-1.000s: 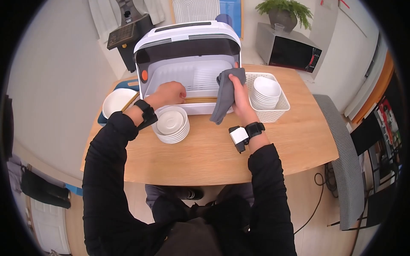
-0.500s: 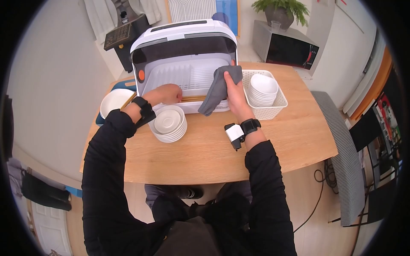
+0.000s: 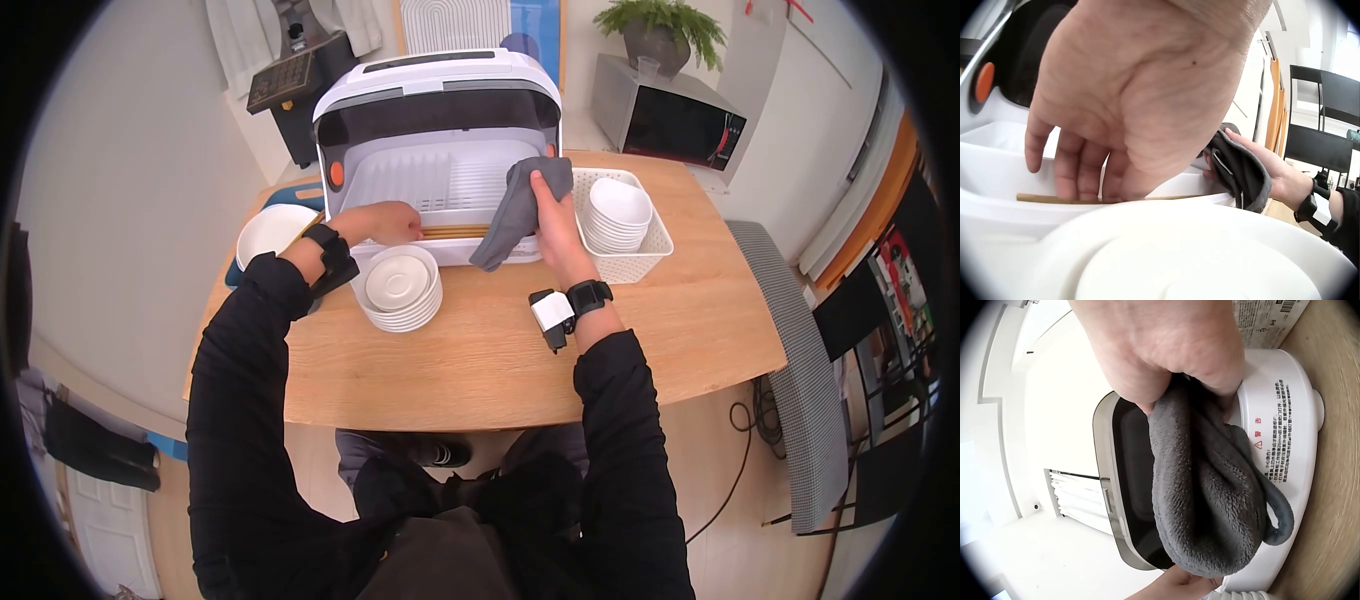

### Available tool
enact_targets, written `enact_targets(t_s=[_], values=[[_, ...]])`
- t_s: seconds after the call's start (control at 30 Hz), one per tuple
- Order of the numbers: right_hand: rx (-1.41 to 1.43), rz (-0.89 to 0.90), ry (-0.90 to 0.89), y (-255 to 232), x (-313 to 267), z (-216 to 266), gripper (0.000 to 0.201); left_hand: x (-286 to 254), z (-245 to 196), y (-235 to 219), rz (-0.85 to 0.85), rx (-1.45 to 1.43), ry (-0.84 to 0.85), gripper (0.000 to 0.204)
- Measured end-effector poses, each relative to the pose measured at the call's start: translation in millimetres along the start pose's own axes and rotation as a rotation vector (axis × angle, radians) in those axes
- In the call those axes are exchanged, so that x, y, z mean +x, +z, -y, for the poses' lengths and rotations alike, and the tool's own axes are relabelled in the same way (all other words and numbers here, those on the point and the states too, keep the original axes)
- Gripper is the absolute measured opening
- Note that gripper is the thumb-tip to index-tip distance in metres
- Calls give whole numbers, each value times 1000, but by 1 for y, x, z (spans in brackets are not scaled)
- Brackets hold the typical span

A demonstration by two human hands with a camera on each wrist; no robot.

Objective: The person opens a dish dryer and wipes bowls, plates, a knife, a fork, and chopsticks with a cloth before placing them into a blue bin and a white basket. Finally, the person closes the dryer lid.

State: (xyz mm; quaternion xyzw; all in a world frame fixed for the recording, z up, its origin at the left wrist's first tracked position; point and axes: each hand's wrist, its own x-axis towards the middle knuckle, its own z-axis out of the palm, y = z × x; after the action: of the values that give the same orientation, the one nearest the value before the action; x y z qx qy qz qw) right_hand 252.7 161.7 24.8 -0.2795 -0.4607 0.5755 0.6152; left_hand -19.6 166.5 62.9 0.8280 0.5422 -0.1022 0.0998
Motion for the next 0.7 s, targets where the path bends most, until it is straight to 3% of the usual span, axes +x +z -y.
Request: enact_targets(t_s=[0.37,0.47,0.7], values=[[-6,-25,37,0,1,0,60,-8,9,2,-24,-188,4,33],[3,-24,39,-1,3,-2,60,-5,16,6,-123,-167,122,30],[53,-32,58,-1,2,-1,61,-32,17,1,-366,-171,125,21]])
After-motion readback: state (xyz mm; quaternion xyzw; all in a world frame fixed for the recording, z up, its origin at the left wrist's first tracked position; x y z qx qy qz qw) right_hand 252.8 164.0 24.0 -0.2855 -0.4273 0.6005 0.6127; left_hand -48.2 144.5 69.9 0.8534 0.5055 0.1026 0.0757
